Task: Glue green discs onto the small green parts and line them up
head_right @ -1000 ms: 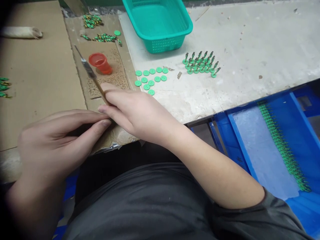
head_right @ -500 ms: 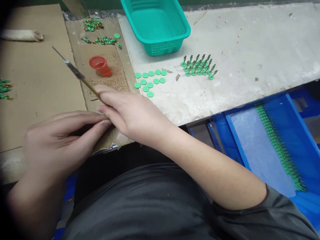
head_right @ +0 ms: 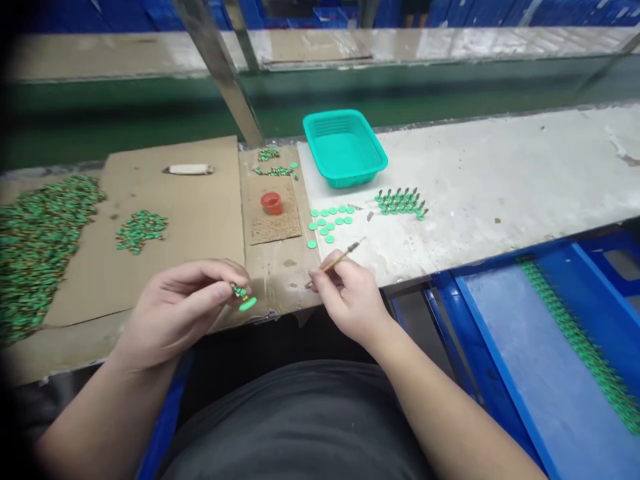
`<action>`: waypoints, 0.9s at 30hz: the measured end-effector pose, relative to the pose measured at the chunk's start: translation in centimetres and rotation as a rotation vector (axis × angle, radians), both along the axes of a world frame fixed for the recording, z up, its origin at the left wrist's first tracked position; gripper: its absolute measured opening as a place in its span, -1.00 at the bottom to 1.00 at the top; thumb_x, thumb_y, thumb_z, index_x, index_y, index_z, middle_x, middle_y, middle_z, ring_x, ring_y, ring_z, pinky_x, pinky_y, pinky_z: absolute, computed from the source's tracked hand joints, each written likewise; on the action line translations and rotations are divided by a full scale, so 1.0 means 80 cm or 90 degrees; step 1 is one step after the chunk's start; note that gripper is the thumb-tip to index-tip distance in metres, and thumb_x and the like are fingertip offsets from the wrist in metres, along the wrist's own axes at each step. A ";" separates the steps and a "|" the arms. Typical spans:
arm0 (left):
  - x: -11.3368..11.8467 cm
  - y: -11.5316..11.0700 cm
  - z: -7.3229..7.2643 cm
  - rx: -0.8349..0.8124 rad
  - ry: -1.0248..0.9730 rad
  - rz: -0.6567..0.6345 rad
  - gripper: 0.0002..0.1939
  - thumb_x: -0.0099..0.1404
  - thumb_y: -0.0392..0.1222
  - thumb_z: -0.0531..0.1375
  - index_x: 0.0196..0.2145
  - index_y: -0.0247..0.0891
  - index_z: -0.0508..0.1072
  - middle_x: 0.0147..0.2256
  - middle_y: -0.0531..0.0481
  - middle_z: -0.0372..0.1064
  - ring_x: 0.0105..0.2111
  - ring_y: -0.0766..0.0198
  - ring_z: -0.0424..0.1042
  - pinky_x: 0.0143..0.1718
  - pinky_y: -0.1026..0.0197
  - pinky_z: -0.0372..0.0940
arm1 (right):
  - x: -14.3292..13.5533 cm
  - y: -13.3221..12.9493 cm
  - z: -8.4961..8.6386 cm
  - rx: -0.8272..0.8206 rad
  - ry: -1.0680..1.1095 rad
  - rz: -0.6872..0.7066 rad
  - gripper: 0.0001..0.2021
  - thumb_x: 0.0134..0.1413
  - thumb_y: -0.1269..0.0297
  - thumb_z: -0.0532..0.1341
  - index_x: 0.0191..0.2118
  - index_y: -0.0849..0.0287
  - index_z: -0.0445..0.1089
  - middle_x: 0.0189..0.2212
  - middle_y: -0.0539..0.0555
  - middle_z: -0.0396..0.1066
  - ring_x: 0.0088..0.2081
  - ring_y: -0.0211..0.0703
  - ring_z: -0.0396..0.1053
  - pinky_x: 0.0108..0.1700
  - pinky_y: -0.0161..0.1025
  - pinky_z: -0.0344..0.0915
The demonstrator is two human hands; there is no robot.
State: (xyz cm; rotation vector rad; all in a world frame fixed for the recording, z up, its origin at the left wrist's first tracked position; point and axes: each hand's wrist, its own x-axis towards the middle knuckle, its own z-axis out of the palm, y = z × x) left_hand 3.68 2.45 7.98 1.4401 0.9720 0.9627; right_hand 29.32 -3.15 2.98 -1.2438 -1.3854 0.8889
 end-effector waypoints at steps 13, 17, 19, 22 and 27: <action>0.006 -0.004 0.015 -0.095 -0.066 -0.034 -0.44 0.20 0.40 0.62 -0.33 -0.19 0.78 -0.51 -0.07 0.52 -0.56 0.32 0.41 -0.51 0.26 0.43 | -0.001 0.001 -0.013 0.072 -0.047 0.016 -0.75 0.63 0.14 0.29 -0.20 0.02 0.55 -0.30 0.11 0.67 -0.28 0.04 0.75 -0.19 -0.10 0.69; 0.006 -0.002 0.015 -0.073 -0.031 -0.030 -0.48 0.19 0.37 0.62 -0.34 -0.18 0.79 -0.48 -0.10 0.60 -0.53 0.27 0.51 -0.48 0.28 0.48 | -0.002 0.000 -0.014 0.110 -0.051 0.008 -0.77 0.62 0.19 0.30 -0.20 0.05 0.55 -0.31 0.10 0.66 -0.28 -0.02 0.71 -0.17 -0.16 0.63; 0.012 0.004 0.016 -0.039 0.023 -0.024 -0.58 0.20 0.26 0.64 -0.35 -0.14 0.79 -0.40 -0.11 0.69 -0.45 0.22 0.62 -0.41 0.32 0.54 | 0.001 -0.007 -0.014 0.139 -0.069 0.000 -0.75 0.60 0.18 0.30 -0.23 0.06 0.55 -0.34 0.08 0.66 -0.30 -0.06 0.70 -0.17 -0.21 0.62; 0.040 0.026 0.018 0.060 0.177 -0.019 -0.59 0.17 0.33 0.59 -0.34 -0.05 0.79 -0.33 -0.07 0.76 -0.36 0.09 0.73 -0.32 0.25 0.62 | 0.015 -0.026 -0.015 0.167 -0.100 -0.020 -0.73 0.59 0.18 0.30 -0.25 0.08 0.57 -0.37 0.06 0.68 -0.34 -0.13 0.70 -0.19 -0.28 0.58; 0.150 0.080 0.027 0.212 0.293 -0.122 -0.57 0.30 0.34 0.38 -0.26 -0.07 0.77 -0.25 -0.06 0.79 -0.26 0.03 0.76 -0.23 0.16 0.63 | 0.057 -0.072 -0.017 0.118 -0.091 -0.081 -0.76 0.58 0.24 0.31 -0.25 0.08 0.56 -0.35 0.06 0.67 -0.30 -0.11 0.67 -0.14 -0.26 0.54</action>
